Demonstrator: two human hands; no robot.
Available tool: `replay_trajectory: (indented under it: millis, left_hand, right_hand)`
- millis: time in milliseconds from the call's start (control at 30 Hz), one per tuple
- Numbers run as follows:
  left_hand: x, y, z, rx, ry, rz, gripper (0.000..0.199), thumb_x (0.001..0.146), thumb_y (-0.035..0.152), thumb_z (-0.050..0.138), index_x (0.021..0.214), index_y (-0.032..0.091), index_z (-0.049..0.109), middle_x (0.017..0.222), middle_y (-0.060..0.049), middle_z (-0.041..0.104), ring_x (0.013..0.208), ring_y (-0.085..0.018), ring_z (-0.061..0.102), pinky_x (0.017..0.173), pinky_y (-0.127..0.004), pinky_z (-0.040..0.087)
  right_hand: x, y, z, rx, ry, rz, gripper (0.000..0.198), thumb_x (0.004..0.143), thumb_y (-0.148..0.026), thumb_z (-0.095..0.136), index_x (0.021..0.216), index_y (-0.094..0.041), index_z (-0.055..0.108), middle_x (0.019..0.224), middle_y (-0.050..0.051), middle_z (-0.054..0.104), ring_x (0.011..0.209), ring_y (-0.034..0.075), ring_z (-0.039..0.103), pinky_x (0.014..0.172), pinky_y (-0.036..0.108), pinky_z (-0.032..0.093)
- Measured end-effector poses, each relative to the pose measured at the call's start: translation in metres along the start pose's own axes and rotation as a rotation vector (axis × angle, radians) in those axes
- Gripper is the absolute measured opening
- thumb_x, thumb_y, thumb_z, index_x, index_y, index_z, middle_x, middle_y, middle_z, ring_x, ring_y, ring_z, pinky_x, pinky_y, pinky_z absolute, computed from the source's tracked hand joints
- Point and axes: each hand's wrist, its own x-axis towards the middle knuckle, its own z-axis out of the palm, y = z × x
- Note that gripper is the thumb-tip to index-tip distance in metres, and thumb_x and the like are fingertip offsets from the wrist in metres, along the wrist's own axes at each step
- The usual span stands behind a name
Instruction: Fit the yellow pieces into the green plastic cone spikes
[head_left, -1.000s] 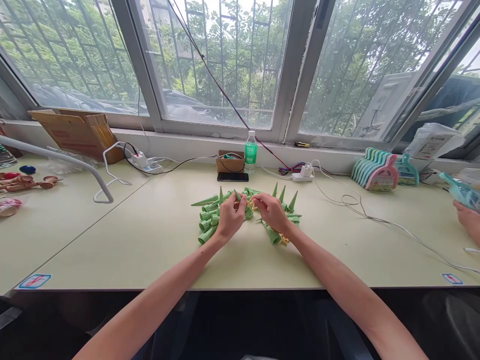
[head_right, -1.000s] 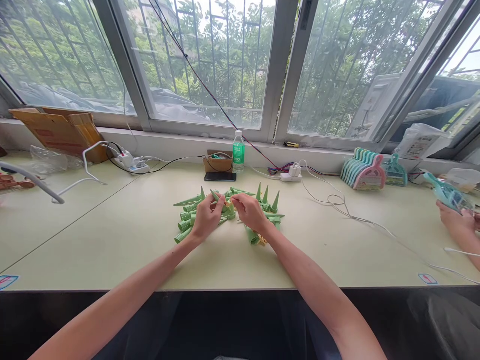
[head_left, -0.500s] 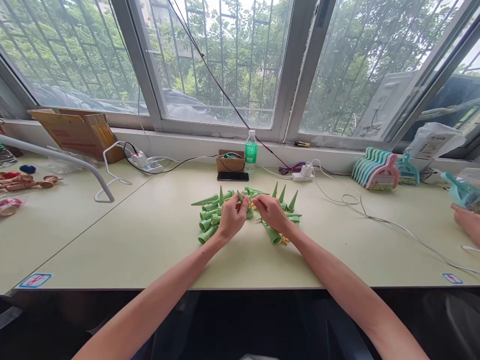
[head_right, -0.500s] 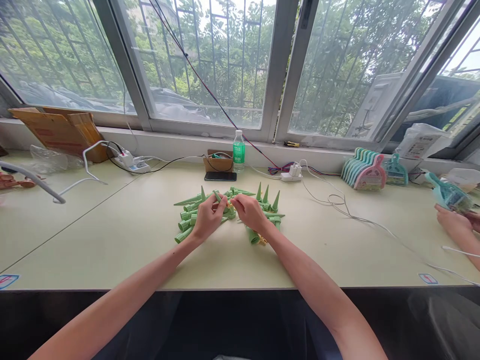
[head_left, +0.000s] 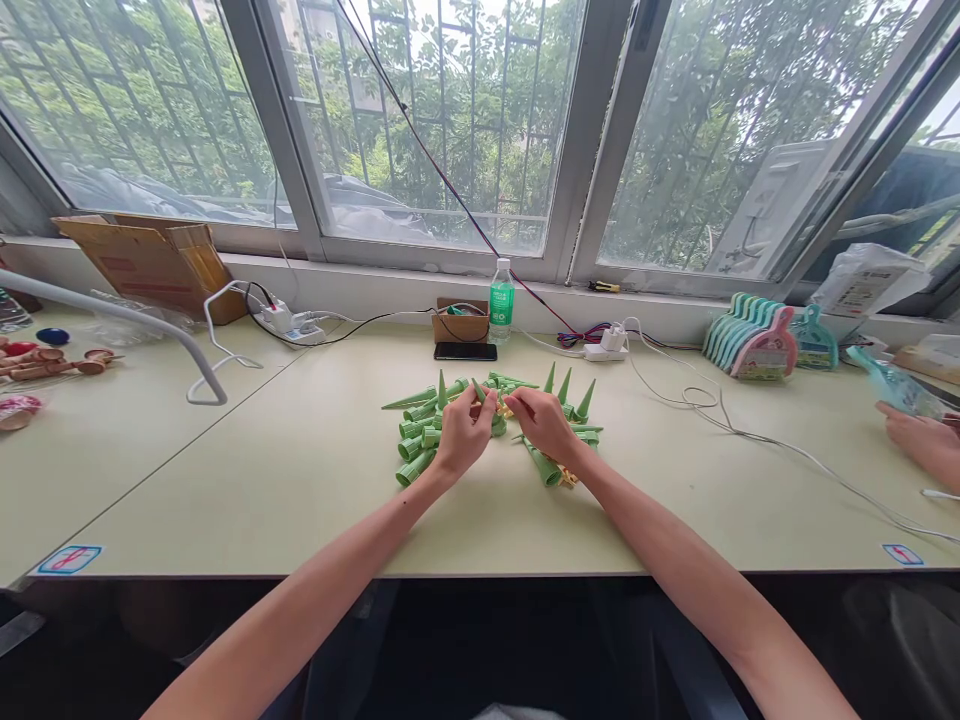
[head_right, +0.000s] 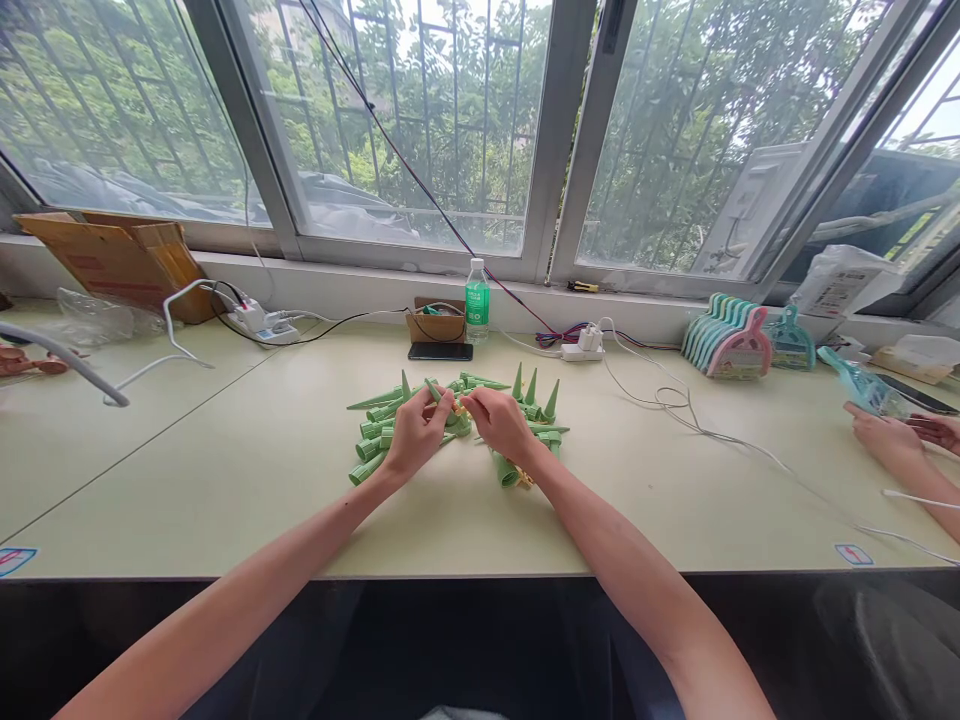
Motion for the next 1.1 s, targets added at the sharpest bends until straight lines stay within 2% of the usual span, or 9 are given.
replay_trajectory:
  millis: [167,400,633,767,833,933,1000,1100]
  left_hand:
    - [0.0002,-0.0005,0.0004,-0.016,0.004,-0.010,0.032,0.089,0.048,0.052,0.080,0.018,0.056,0.064,0.000,0.056,0.048,-0.010,0.050,0.045,-0.021,0.037]
    - [-0.0015,0.0019,0.0002,0.041,-0.018,0.035,0.031,0.091,0.046,0.050,0.079,0.018,0.055,0.061,0.002,0.053,0.045,-0.008,0.044,0.043,-0.021,0.031]
    - [-0.0021,0.0021,0.0005,0.037,-0.040,0.040,0.033,0.091,0.048,0.049,0.079,0.018,0.054,0.063,0.001,0.055,0.045,-0.008,0.043,0.042,-0.020,0.031]
    - [-0.0014,0.0017,0.0003,0.036,-0.019,0.035,0.032,0.091,0.047,0.050,0.078,0.018,0.054,0.061,0.001,0.053,0.044,-0.008,0.043,0.042,-0.021,0.031]
    - [-0.0007,0.0006,-0.0001,0.040,0.006,0.027,0.031,0.091,0.046,0.050,0.078,0.018,0.054,0.060,0.002,0.052,0.044,-0.008,0.043,0.042,-0.021,0.032]
    - [0.0003,-0.0014,-0.0007,0.056,0.040,0.014,0.030,0.091,0.045,0.049,0.080,0.019,0.055,0.060,0.002,0.052,0.044,-0.009,0.044,0.043,-0.022,0.033]
    - [0.0007,-0.0020,-0.0011,0.065,0.054,0.014,0.029,0.092,0.045,0.049,0.081,0.019,0.055,0.062,0.002,0.054,0.045,-0.009,0.045,0.044,-0.022,0.034]
    - [0.0005,-0.0013,-0.0014,0.062,0.054,0.020,0.029,0.092,0.045,0.049,0.081,0.019,0.055,0.063,0.001,0.055,0.046,-0.009,0.047,0.044,-0.022,0.035]
  right_hand:
    - [-0.0001,-0.0011,-0.0005,0.005,-0.003,0.001,0.040,0.099,-0.045,0.040,0.071,-0.019,0.053,0.062,-0.001,0.052,0.056,0.012,0.042,0.057,0.025,0.035]
    - [-0.0011,0.0041,0.0016,-0.053,0.002,0.007,0.047,0.099,-0.047,0.038,0.060,-0.020,0.038,0.054,-0.003,0.037,0.051,0.011,0.030,0.052,0.025,0.028]
    - [-0.0014,0.0054,0.0020,-0.090,0.010,0.015,0.052,0.099,-0.050,0.037,0.056,-0.020,0.034,0.051,-0.004,0.032,0.049,0.010,0.026,0.050,0.025,0.024]
    - [-0.0014,0.0035,0.0004,-0.075,0.008,0.030,0.048,0.099,-0.048,0.037,0.062,-0.019,0.046,0.053,-0.003,0.038,0.049,0.011,0.032,0.051,0.025,0.028]
    - [-0.0015,0.0021,-0.0005,-0.049,-0.011,0.034,0.041,0.099,-0.046,0.038,0.075,-0.019,0.057,0.055,-0.003,0.045,0.050,0.011,0.038,0.053,0.024,0.031]
    - [-0.0016,0.0004,-0.0010,-0.007,-0.051,0.023,0.033,0.099,-0.044,0.040,0.094,-0.018,0.061,0.061,-0.001,0.053,0.052,0.012,0.044,0.055,0.024,0.036]
    - [-0.0015,-0.0003,-0.0008,0.016,-0.068,0.007,0.031,0.098,-0.042,0.042,0.096,-0.018,0.061,0.066,0.000,0.057,0.054,0.012,0.046,0.057,0.024,0.038]
    - [-0.0014,-0.0006,-0.0002,0.025,-0.072,-0.011,0.029,0.098,-0.040,0.042,0.090,-0.019,0.060,0.068,0.001,0.058,0.056,0.012,0.046,0.058,0.024,0.038]
